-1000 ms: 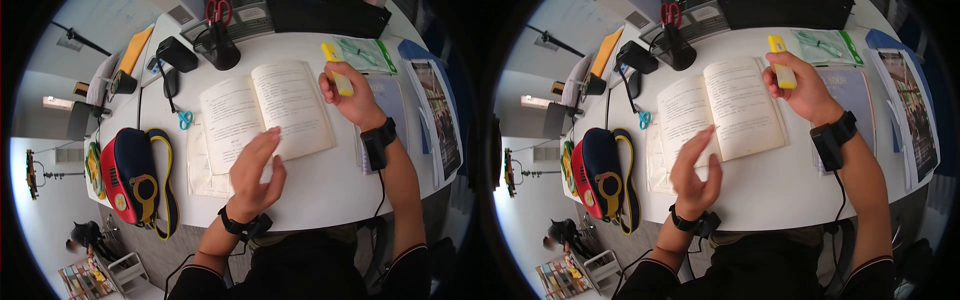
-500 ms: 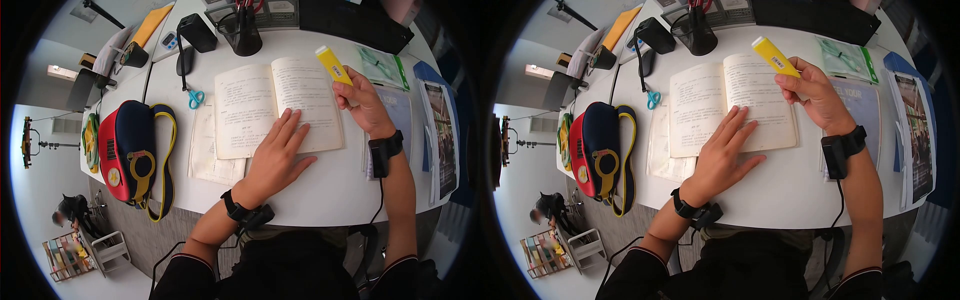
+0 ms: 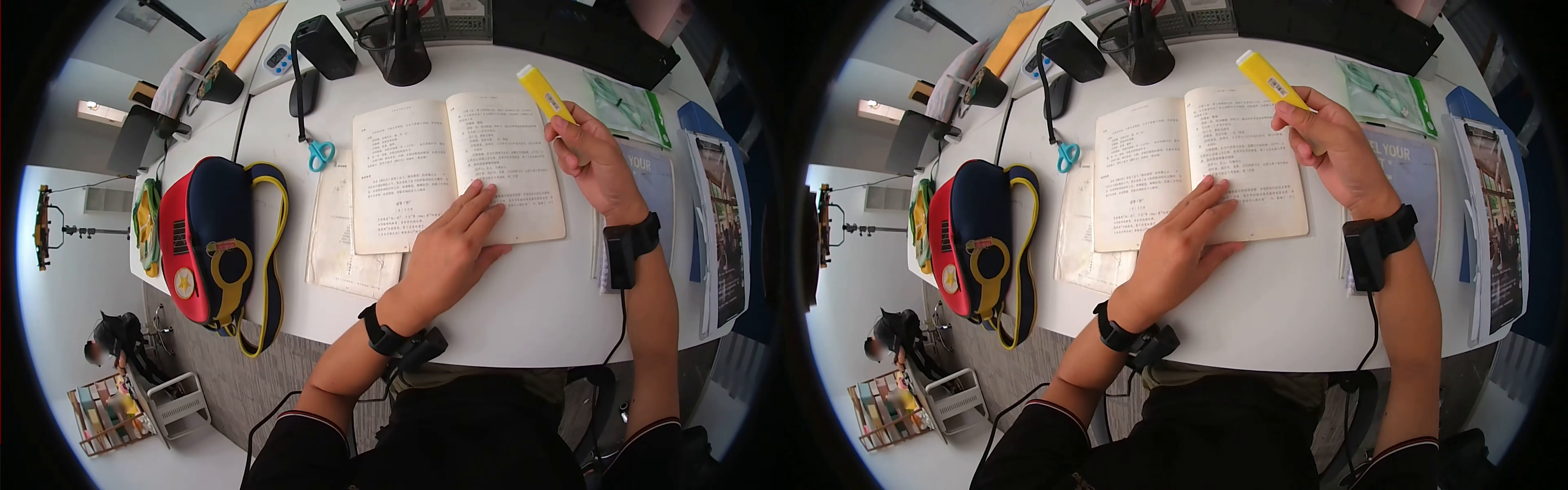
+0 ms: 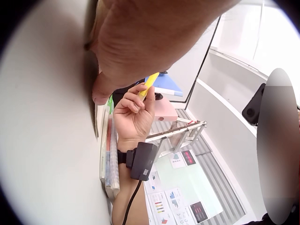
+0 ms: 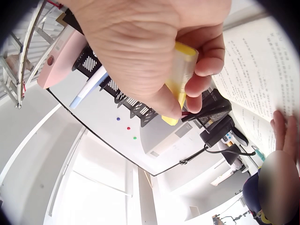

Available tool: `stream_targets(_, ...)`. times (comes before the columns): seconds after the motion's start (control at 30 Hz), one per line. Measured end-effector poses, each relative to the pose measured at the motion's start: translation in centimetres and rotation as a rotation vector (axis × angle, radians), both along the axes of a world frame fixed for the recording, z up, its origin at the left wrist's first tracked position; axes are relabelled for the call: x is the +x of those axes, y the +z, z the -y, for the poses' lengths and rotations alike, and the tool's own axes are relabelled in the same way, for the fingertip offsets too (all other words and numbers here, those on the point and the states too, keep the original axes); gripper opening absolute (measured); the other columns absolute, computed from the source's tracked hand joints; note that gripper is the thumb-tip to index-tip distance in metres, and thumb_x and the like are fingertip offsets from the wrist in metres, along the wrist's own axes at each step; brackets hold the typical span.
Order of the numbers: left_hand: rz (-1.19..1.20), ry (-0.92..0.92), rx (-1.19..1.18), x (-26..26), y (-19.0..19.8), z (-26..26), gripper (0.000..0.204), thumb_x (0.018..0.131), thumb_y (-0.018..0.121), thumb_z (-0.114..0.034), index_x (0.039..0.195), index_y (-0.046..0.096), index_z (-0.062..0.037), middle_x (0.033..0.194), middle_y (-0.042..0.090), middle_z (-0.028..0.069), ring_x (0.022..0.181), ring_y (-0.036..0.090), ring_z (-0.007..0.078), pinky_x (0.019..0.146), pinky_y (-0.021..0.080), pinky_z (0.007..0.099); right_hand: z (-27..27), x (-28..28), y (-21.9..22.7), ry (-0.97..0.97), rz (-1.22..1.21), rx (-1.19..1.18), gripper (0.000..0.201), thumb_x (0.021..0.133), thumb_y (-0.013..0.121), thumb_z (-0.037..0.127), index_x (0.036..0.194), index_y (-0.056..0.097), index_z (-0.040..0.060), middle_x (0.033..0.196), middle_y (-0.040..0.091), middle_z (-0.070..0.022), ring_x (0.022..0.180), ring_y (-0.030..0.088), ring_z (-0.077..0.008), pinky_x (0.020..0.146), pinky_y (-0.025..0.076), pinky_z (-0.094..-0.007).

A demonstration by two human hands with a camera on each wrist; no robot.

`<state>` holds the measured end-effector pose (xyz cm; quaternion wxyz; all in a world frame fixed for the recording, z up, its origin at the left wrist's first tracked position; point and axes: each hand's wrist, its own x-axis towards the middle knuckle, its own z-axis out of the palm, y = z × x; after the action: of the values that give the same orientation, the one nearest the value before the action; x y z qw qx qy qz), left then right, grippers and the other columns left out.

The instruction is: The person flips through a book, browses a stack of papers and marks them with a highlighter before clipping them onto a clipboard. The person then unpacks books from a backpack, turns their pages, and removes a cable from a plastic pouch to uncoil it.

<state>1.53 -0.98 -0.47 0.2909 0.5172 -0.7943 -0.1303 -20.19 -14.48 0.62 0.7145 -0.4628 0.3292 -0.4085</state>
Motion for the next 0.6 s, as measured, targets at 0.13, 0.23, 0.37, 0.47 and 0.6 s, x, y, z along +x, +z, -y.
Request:
stream_targets(0.13,-0.013,0.003,0.025,0.06,0.07,-0.02,0.047,0.076,0.081,-0.017,0.117,0.065,-0.0016,0.134,0.060,0.0145,0.129,0.054,0.0315,0.096,0.054,0.0387,-0.07,0.22,0.29,-0.026,0.022,0.026,0.034,0.099,0.059,0.027,0.124,0.058,0.0041,0.095,0.066,-0.0045,0.058,0.043,-0.0025,0.054,0.034,-0.0155)
stream_targets(0.23,-0.021,0.009,0.049,0.07,0.07,-0.02,0.047,0.076,0.082,-0.017,0.117,0.065,-0.0018,0.134,0.060,0.0140,0.130,0.054,0.0303,0.096,0.054,0.0382,-0.01,0.11,0.22,-0.015,0.052,0.034,0.033,0.100,0.058,0.026,0.123,0.059,0.0039,0.097,0.067,-0.0067,0.058,0.043,-0.0031,0.055,0.036,-0.0155)
stream_targets(0.37,-0.010,0.009,0.039,0.15,-0.18,0.00,0.046,0.076,0.082,-0.017,0.116,0.065,-0.0020,0.133,0.061,0.0134,0.129,0.054,0.0294,0.096,0.054,0.0375,-0.02,0.13,0.20,-0.026,0.043,0.037,0.033,0.100,0.058,0.027,0.123,0.059,0.0039,0.097,0.068,-0.0074,0.058,0.044,-0.0033,0.054,0.037,-0.0158)
stream_targets(0.47,-0.007,0.007,0.035,0.20,-0.20,-0.01,0.046,0.075,0.082,-0.017,0.116,0.066,-0.0027,0.132,0.062,0.0123,0.128,0.055,0.0284,0.096,0.054,0.0367,0.04,0.08,0.10,-0.015,0.051,0.034,0.033,0.100,0.057,0.027,0.123,0.058,0.0038,0.097,0.067,-0.0077,0.059,0.044,-0.0034,0.054,0.037,-0.0162)
stream_targets(0.6,-0.013,0.013,0.049,0.22,-0.24,-0.05,0.043,0.075,0.081,-0.017,0.114,0.067,-0.0035,0.132,0.062,0.0111,0.127,0.056,0.0273,0.095,0.054,0.0361,-0.04,0.11,0.22,-0.021,0.050,0.040,0.032,0.100,0.057,0.026,0.123,0.058,0.0037,0.096,0.067,-0.0077,0.060,0.045,-0.0035,0.054,0.037,-0.0164)
